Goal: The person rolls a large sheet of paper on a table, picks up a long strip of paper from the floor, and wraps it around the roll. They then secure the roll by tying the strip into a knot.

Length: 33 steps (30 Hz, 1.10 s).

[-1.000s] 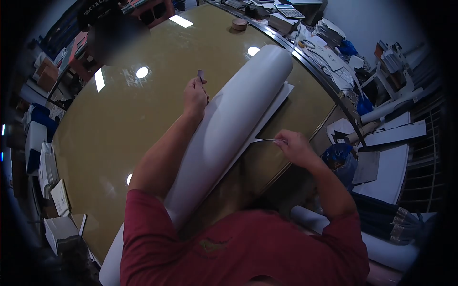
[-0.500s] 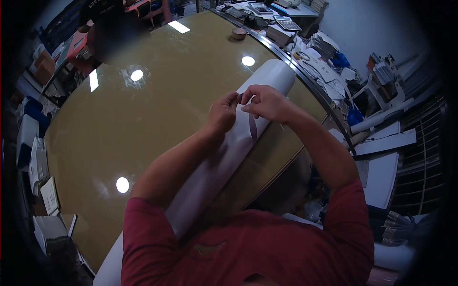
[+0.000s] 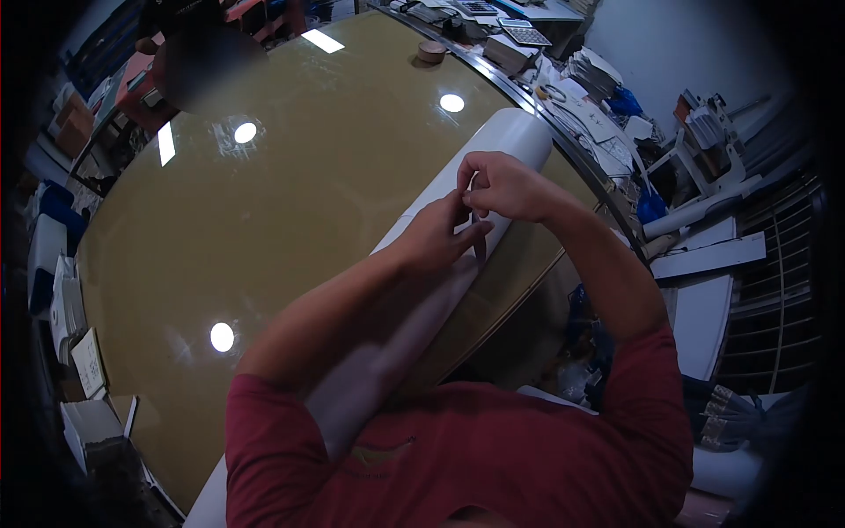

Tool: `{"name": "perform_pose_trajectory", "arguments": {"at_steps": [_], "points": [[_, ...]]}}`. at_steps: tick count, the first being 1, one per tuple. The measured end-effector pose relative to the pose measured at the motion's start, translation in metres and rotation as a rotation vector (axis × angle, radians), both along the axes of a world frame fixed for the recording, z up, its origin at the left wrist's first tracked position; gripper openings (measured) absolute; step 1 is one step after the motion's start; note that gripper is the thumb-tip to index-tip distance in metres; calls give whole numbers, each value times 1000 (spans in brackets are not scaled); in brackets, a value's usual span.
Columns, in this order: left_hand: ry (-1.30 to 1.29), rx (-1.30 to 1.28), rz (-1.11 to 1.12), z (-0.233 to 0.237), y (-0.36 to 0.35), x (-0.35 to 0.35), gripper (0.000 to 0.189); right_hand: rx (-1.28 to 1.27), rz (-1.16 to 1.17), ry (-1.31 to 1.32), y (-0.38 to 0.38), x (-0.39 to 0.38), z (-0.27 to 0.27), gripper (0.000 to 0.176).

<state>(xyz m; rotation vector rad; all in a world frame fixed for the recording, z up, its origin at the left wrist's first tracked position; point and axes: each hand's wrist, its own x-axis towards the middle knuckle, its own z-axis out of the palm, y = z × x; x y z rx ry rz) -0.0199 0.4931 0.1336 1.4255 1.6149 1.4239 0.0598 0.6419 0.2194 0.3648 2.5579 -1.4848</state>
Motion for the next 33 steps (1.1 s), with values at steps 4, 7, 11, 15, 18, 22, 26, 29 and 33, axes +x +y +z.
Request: {"name": "perform_pose_trajectory", "arguments": {"at_steps": [4,7,11,15,18,22,26,29,33], "points": [[32,-278,-4,20,-2,0,26,96,44,26,-3,0,0,17],[-16,-86,43,-7,3,-5,31,-14,70,16,-3,-6,7,25],[-110,-5,80,-9,-5,-13,38,-79,-202,374,-6,-6,12,41],[-267,-110,55,-8,-11,-26,44,485,-42,359,13,16,-32,28],[-347,-127,11,-8,-12,-36,45,119,-197,235,5,16,-36,25],[-399,-68,-64,-18,-11,-51,48,-4,-168,371,-12,-1,-36,18],[-567,-29,-182,-15,-16,-78,44,106,-287,424,-25,-10,-40,12],[-661,-73,-235,-16,-23,-99,37,284,-213,639,-46,-9,-43,7],[-550,-78,-304,-21,-28,-112,18,678,72,885,-70,-8,-64,6]]}}
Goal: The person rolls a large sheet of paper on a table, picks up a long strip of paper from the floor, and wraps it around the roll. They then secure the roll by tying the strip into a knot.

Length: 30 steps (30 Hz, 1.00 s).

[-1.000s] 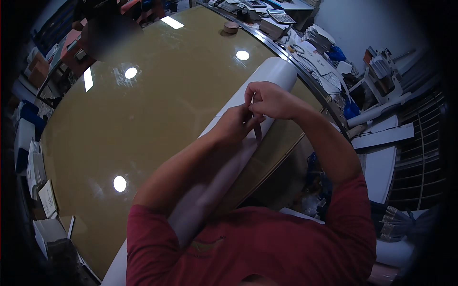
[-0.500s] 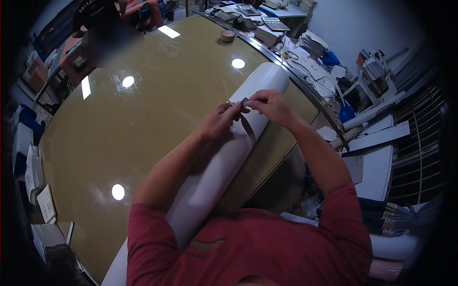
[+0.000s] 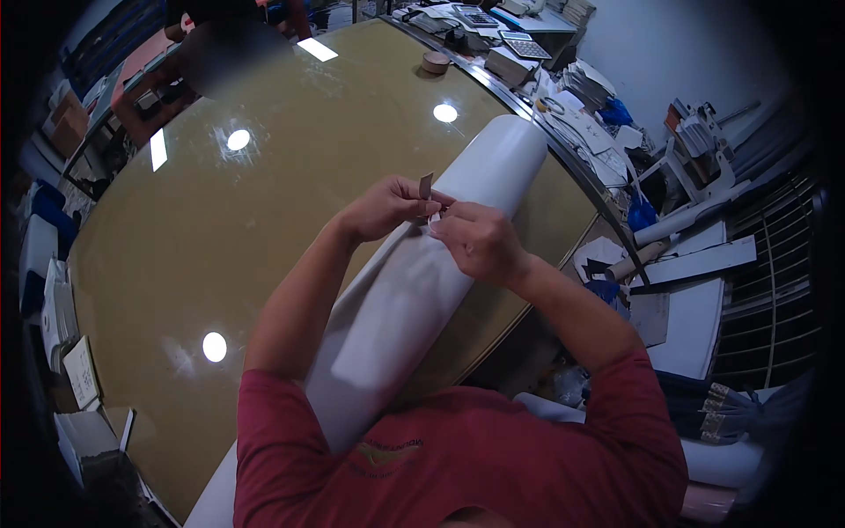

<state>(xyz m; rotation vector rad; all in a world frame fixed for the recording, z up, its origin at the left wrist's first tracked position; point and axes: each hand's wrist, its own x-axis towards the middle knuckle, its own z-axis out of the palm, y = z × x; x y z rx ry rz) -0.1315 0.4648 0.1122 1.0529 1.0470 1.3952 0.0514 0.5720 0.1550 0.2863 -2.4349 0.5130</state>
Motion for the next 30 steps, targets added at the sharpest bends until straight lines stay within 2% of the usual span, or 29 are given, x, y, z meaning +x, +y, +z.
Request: {"name": "perform_pose_trajectory", "arguments": {"at_steps": [2,4,5,6,7,8,9,10,12,13,15,16,17,18,19,20,21,22,23,25,26,28,30], "points": [[-32,43,2,-2,3,-1,12,-2,12,-54,3,1,-1,7],[104,82,35,2,3,-4,24,-3,30,-100,9,0,1,8],[150,94,46,4,3,-5,30,-131,-137,-97,15,-1,2,6],[470,167,179,14,0,1,31,-260,-304,-93,20,-4,3,7],[789,239,310,19,-2,6,32,-263,-308,-93,28,-11,1,7],[789,239,303,14,-1,8,32,-421,-297,-172,38,-21,-4,10],[954,349,434,7,1,11,28,-579,-286,-251,46,-29,-7,15],[1116,466,570,2,3,14,23,-580,-292,-246,50,-34,-7,15],[1139,523,637,-5,5,20,25,-1046,-99,-668,57,-44,-5,22],[1159,570,710,-6,6,21,27,-1049,-100,-665,66,-49,-10,22],[1159,566,711,-6,3,19,25,-795,2,-793,74,-56,-17,23],[1159,568,720,-6,3,16,23,-799,6,-795,75,-56,-14,23],[1160,564,720,-9,3,14,23,-570,-69,-778,78,-54,-8,20],[1069,532,690,-11,5,13,19,-341,-143,-753,76,-53,2,21],[979,503,659,-13,8,12,16,-340,-144,-751,73,-51,9,21],[979,506,658,-14,8,13,16,-133,-201,-650,68,-47,14,21],[690,365,596,-11,7,17,12,70,-255,-546,64,-42,15,23],[403,222,524,-9,6,19,9,68,-258,-546,62,-36,13,23],[403,221,523,-14,8,16,9,70,-234,-506,61,-30,12,24],[120,58,502,-34,9,3,15,74,-202,-471,64,-11,4,24],[115,52,514,-44,5,-2,15,98,-227,-467,70,2,-8,24],[308,-315,532,-49,-4,-14,16,121,-240,-452,70,13,-15,25],[243,-299,576,-46,6,-15,17,147,-314,-424,64,18,-15,26]]}}
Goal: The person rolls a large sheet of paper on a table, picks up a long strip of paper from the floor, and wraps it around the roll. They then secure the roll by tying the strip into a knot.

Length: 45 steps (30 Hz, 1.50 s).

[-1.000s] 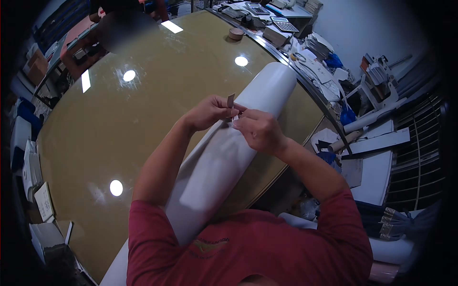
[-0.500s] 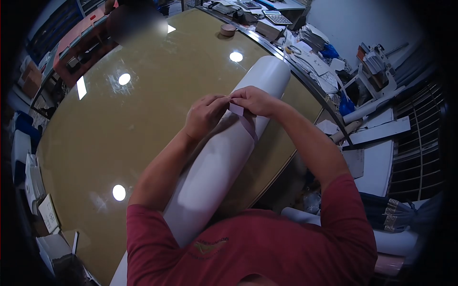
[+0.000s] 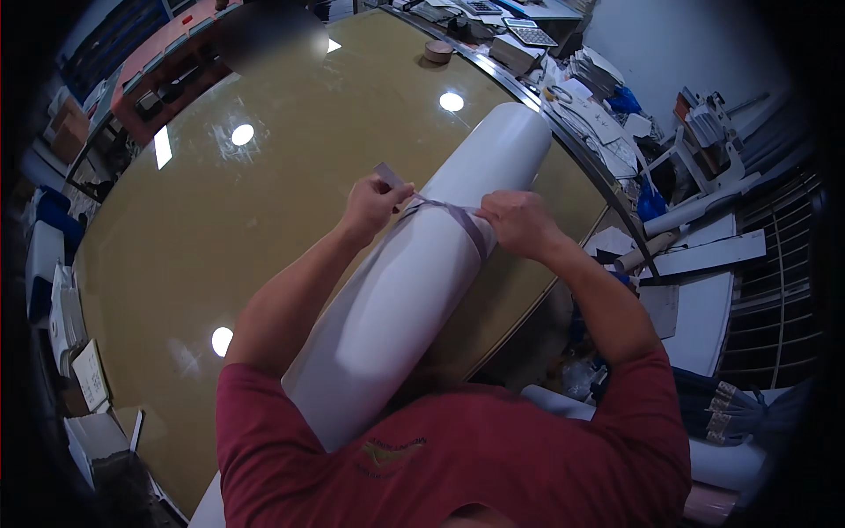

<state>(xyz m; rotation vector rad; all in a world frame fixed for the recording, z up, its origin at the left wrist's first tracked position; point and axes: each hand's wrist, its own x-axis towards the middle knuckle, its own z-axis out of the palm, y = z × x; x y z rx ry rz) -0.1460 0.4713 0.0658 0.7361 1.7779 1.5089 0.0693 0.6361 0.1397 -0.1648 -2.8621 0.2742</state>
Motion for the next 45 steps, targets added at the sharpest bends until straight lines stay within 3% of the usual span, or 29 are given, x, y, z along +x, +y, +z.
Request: {"name": "perform_pose_trajectory", "arguments": {"at_steps": [2,4,7,8,10,13,16,19,22,24,28,32,37,42,45], "points": [[-52,41,28,10,10,14,19,-17,-24,27,-4,-3,5,26],[-363,330,8,34,18,26,21,-14,-45,58,-3,-13,18,26],[-406,250,-148,37,29,29,16,-78,3,146,-6,-37,29,23],[-400,251,-152,39,33,30,16,-112,27,158,-4,-46,29,23],[66,125,-212,43,38,34,14,-145,50,173,-1,-59,29,23],[236,-15,-306,56,33,30,16,-169,58,116,3,-72,31,23],[134,105,-428,60,26,21,27,-222,50,118,8,-79,32,22],[205,129,-409,48,30,22,30,-277,19,55,11,-82,32,22],[41,-40,-448,48,31,10,41,-428,-82,-34,6,-79,31,26],[39,8,-475,40,34,0,41,-585,-186,-76,4,-68,26,26],[10,5,-540,46,34,-4,41,-581,-145,-165,4,-53,18,23],[-74,-23,-515,51,36,-10,38,-438,-131,28,2,-55,16,16],[-280,-44,-655,54,36,-27,26,-304,-25,193,-35,-45,8,11],[-122,-68,-780,67,41,-30,24,-154,76,355,-48,-40,-14,6],[16,-141,-825,80,42,-25,27,-161,86,323,-49,-37,-16,6]]}}
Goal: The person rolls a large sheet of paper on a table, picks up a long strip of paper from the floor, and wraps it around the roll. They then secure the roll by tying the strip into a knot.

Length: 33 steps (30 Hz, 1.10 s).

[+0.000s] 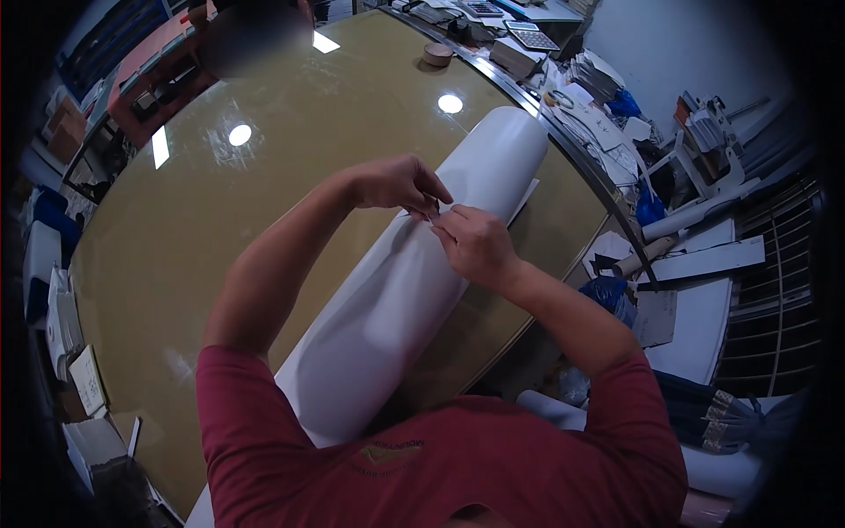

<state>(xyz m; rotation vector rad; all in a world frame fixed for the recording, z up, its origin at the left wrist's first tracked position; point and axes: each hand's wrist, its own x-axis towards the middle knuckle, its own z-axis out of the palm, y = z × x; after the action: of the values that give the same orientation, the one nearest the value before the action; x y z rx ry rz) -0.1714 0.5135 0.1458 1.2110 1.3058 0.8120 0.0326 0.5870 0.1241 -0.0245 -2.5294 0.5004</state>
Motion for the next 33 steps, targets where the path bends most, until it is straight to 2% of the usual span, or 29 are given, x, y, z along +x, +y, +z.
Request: {"name": "perform_pose_trajectory", "arguments": {"at_steps": [4,8,10,11,12,13,14,16,17,18,19,21,23,26,28,33], "points": [[156,-10,-83,7,3,0,32,-2,8,-24,-5,1,-3,6],[198,6,-68,5,2,4,31,-51,19,-4,-3,-1,-3,5],[189,135,-54,2,-1,9,27,-59,30,-15,3,-1,4,5],[188,132,-51,0,-3,12,27,-220,-83,-130,9,0,12,5],[357,211,-6,3,-6,19,25,-381,-197,-248,16,-2,16,7],[529,291,36,3,-9,25,24,-384,-196,-250,22,-7,14,7],[530,289,35,0,-12,29,24,-384,-194,-165,31,-13,9,8],[848,543,97,-7,-15,37,22,-385,-196,-76,46,-22,7,10],[850,544,93,-9,-17,39,22,-284,-91,-148,53,-24,7,11],[959,641,124,-10,-19,40,21,-180,15,-219,58,-28,7,12],[1067,736,155,-11,-21,40,20,-182,16,-218,60,-31,8,12],[1082,805,179,-21,-22,40,21,-363,90,-348,63,-34,9,15],[1096,880,203,-31,-23,39,21,-343,105,-358,66,-37,8,15],[1060,786,298,-38,-30,42,17,-316,144,-359,70,-38,12,15],[1031,939,374,-41,-31,44,14,-306,174,-350,71,-38,12,15],[928,875,478,-45,-39,44,15,-218,166,-370,71,-37,10,21]]}}
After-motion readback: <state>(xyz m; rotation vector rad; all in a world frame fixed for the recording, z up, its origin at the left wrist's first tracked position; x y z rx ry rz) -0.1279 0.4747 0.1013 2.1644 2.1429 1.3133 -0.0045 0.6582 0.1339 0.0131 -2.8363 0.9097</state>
